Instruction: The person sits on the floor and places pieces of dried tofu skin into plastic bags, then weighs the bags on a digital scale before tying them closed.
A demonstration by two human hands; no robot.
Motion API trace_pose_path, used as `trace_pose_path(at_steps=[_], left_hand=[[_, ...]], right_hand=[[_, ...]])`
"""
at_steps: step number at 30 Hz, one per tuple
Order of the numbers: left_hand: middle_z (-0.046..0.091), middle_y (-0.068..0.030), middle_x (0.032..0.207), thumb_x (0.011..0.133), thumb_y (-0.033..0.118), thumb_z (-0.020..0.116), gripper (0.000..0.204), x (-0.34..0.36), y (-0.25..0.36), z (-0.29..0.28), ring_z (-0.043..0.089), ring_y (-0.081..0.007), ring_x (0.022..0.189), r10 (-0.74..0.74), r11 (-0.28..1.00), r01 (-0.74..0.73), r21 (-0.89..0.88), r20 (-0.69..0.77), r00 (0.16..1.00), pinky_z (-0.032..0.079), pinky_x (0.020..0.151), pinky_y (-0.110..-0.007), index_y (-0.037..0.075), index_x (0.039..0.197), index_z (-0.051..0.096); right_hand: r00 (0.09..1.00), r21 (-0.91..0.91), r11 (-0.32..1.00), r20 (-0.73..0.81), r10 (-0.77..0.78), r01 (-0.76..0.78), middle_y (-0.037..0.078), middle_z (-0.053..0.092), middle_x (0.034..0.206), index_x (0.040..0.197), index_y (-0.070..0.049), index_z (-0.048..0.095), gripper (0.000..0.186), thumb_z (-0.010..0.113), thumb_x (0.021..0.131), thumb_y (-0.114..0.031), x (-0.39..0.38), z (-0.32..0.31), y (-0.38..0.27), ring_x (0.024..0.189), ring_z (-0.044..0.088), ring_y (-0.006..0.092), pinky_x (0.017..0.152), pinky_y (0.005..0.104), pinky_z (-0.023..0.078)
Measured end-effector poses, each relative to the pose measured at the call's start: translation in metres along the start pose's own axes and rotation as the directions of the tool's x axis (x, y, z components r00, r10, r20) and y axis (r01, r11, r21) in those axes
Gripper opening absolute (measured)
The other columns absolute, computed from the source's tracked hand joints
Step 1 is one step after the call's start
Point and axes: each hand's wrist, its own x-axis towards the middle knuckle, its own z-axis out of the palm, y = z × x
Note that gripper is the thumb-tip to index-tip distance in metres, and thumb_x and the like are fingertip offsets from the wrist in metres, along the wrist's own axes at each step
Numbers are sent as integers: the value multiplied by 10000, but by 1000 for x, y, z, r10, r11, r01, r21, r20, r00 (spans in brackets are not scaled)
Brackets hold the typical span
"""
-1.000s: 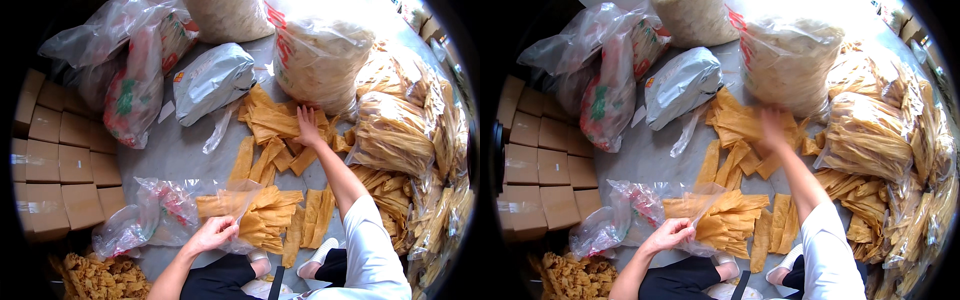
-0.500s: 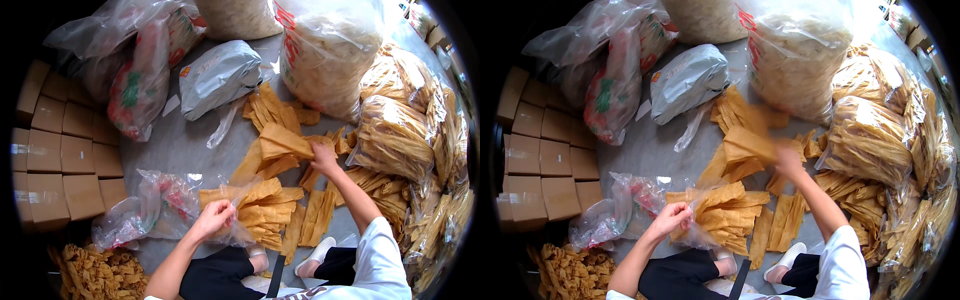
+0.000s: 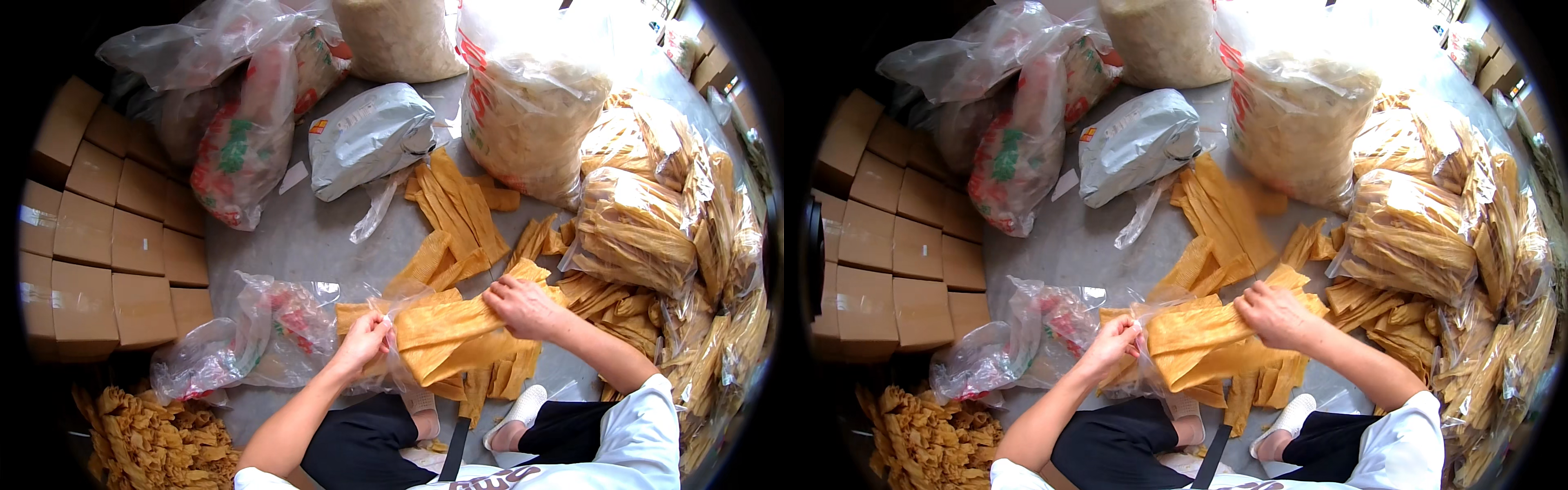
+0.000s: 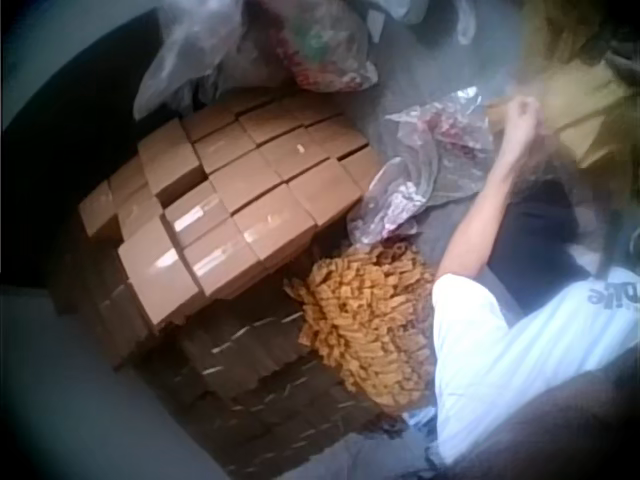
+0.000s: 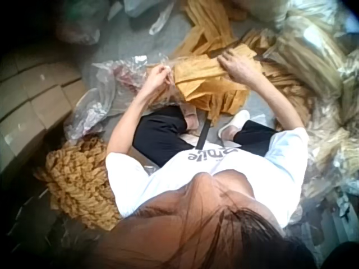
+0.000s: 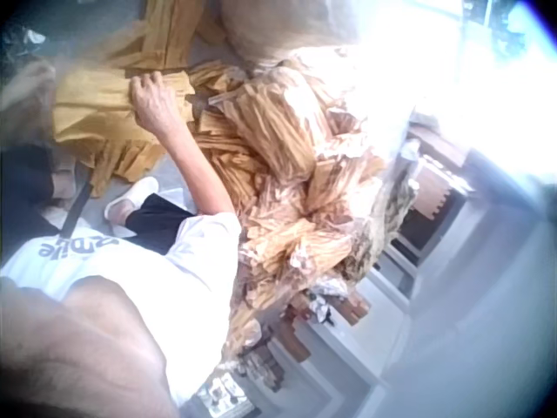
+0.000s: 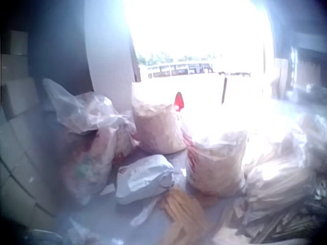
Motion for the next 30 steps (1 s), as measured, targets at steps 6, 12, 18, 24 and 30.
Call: trace_pose_path(at_steps=[6,12,18,24,30], left_hand=[[531,-3,663,889,161,498,126,-10,7,1,498,-72,547,-59,985,45,168,78,995,428,506,-204,58,816,492],[542,-22,647,850,130,536,127,-16,9,3,536,-86,573,-53,967,3,256,187,981,466,527,-229,31,789,483],[606,-62,710,868,133,527,134,-23,16,4,609,-124,631,-228,970,152,191,487,843,514,579,-219,33,788,488],[606,-65,733,867,118,546,133,-24,12,7,611,-115,661,-174,982,111,153,500,848,521,608,-219,39,781,482],[597,-68,746,835,73,527,97,-22,2,10,613,-133,691,-193,888,-62,457,491,849,523,615,-253,2,779,493]], right_hand=[[998,-152,986,17,-63,65,135,555,846,964,11,523,395,625,588,-52,15,-8,-21,872,509,248,668,320,463],[992,-34,999,123,12,-8,121,570,744,970,-1,525,391,626,595,-42,25,8,-30,826,532,268,634,332,455],[960,-75,974,168,225,-215,87,586,704,880,-7,515,429,728,540,-159,33,45,-67,740,549,232,558,330,436],[997,-236,969,-27,-78,70,130,554,909,1055,-26,521,387,529,718,-217,11,90,-154,868,502,215,633,282,390],[912,282,873,-24,-409,399,135,482,1199,1089,-89,527,356,526,743,-173,3,145,-147,1066,465,216,721,300,414]])
